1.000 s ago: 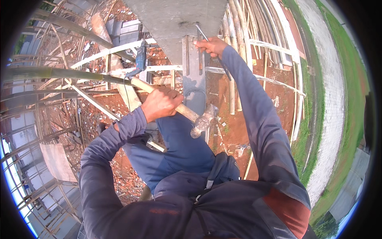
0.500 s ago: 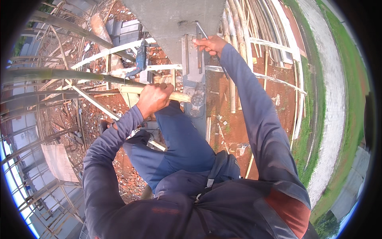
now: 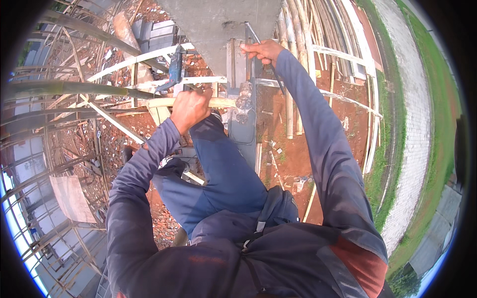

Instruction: The person is working on a construction site, installing metal brackets onto a concrete beam. They use a hammer to tap the brackets into place and a power drill to secure them with screws. The worker is positioned on scaffolding and is wearing a safety harness.

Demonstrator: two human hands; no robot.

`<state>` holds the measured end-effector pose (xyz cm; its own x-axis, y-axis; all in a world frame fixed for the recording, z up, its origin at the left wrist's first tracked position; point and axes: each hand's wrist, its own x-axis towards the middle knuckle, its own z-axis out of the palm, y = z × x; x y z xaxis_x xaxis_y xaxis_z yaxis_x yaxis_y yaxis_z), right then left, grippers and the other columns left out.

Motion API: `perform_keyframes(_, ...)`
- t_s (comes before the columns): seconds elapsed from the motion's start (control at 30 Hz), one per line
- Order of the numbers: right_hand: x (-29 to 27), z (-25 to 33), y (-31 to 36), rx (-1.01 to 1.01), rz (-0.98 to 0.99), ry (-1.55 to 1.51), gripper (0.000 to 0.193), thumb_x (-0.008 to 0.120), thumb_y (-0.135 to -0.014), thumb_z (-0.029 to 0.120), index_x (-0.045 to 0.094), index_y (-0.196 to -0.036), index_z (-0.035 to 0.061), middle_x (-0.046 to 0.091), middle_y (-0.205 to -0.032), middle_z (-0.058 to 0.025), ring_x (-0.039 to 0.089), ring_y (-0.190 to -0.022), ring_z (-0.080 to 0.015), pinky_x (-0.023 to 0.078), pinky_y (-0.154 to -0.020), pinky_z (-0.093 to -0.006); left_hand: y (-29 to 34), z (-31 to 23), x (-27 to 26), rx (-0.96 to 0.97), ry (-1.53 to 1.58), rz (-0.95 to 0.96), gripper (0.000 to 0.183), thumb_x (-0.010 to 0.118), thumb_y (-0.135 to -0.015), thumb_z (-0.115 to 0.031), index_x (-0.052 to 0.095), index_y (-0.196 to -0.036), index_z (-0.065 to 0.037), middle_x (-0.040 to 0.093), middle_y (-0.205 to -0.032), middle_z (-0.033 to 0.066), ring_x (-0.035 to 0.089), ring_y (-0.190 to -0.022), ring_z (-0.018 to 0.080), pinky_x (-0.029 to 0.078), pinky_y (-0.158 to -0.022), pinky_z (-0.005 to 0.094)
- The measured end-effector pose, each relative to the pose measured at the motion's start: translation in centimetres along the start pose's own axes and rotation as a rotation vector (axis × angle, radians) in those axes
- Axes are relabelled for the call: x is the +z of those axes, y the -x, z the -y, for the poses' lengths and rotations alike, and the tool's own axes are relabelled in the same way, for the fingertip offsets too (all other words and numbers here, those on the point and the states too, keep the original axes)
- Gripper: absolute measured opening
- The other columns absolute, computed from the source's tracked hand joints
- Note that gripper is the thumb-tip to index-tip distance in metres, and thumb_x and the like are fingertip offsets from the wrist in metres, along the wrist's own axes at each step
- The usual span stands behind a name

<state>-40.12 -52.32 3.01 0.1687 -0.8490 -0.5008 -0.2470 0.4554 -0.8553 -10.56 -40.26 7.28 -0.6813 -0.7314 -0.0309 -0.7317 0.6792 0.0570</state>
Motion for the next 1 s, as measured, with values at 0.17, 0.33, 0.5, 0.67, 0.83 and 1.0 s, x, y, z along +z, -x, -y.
perform_keyframes(0.17,-0.3,0.2,-0.2,0.02,0.03,0.054,0.051,0.082,-0.075,0.055,0.078,-0.101,0.0114,0.071,-0.095,-0.003,0.037,-0.063,-0.006,0.031,-0.048,-0.0201,2.2,-1.7,-0.8,0.397,0.207,-0.21,0.021,0.068,-0.064,-0.013,0.058,-0.082,-0.007,0.056,-0.066,0.0077,0.063,-0.062,0.0271,0.05,-0.053,0.0413)
perform_keyframes(0.33,-0.4,0.4,-0.5,0.028,0.003,0.081,0.049,0.082,-0.075,0.054,0.078,-0.101,0.0122,0.071,-0.091,-0.0014,0.036,-0.064,-0.0049,0.031,-0.046,-0.0195,0.4,1.1,1.6,0.073,-0.037,0.066,0.017,0.066,-0.072,-0.017,0.06,-0.084,-0.006,0.064,-0.068,0.0125,0.065,-0.056,0.0285,0.05,-0.049,0.0423)
perform_keyframes(0.5,-0.2,-0.1,-0.4,0.038,0.032,0.111,0.048,0.081,-0.076,0.055,0.079,-0.1,0.0141,0.072,-0.087,0.0009,0.038,-0.068,-0.0066,0.035,-0.05,-0.0199,1.8,-0.4,-0.3,0.456,0.2,-0.186,0.016,0.066,-0.071,-0.015,0.057,-0.081,-0.008,0.061,-0.068,0.0099,0.064,-0.059,0.0291,0.05,-0.051,0.0414)
perform_keyframes(0.67,-0.4,0.8,-0.3,0.008,0.001,0.18,0.06,0.079,-0.074,0.063,0.077,-0.101,0.0101,0.068,-0.087,-0.0012,0.035,-0.059,-0.0065,0.032,-0.046,-0.0205,-0.2,1.3,0.9,0.189,0.021,-0.091,0.014,0.067,-0.071,-0.014,0.057,-0.079,-0.009,0.055,-0.069,0.0072,0.062,-0.058,0.0279,0.048,-0.049,0.041)
perform_keyframes(0.83,-0.8,0.0,-0.4,0.057,0.028,0.256,0.049,0.072,-0.079,0.064,0.079,-0.102,0.0213,0.074,-0.091,0.0041,0.049,-0.088,-0.0164,0.048,-0.074,-0.0333,-1.1,0.6,0.2,-0.008,0.136,-0.064,0.015,0.067,-0.073,-0.014,0.061,-0.084,-0.007,0.063,-0.066,0.0142,0.065,-0.064,0.0351,0.052,-0.058,0.0457)
perform_keyframes(1.0,-0.6,0.2,-0.9,0.046,0.047,0.24,0.05,0.07,-0.081,0.065,0.078,-0.107,0.0233,0.072,-0.103,0.0048,0.047,-0.08,-0.0137,0.048,-0.068,-0.0301,-1.0,5.3,-1.2,-0.433,0.48,-0.22,0.024,0.066,-0.084,-0.016,0.07,-0.104,-0.002,0.066,-0.066,0.0206,0.066,-0.058,0.0327,0.051,-0.057,0.0423)
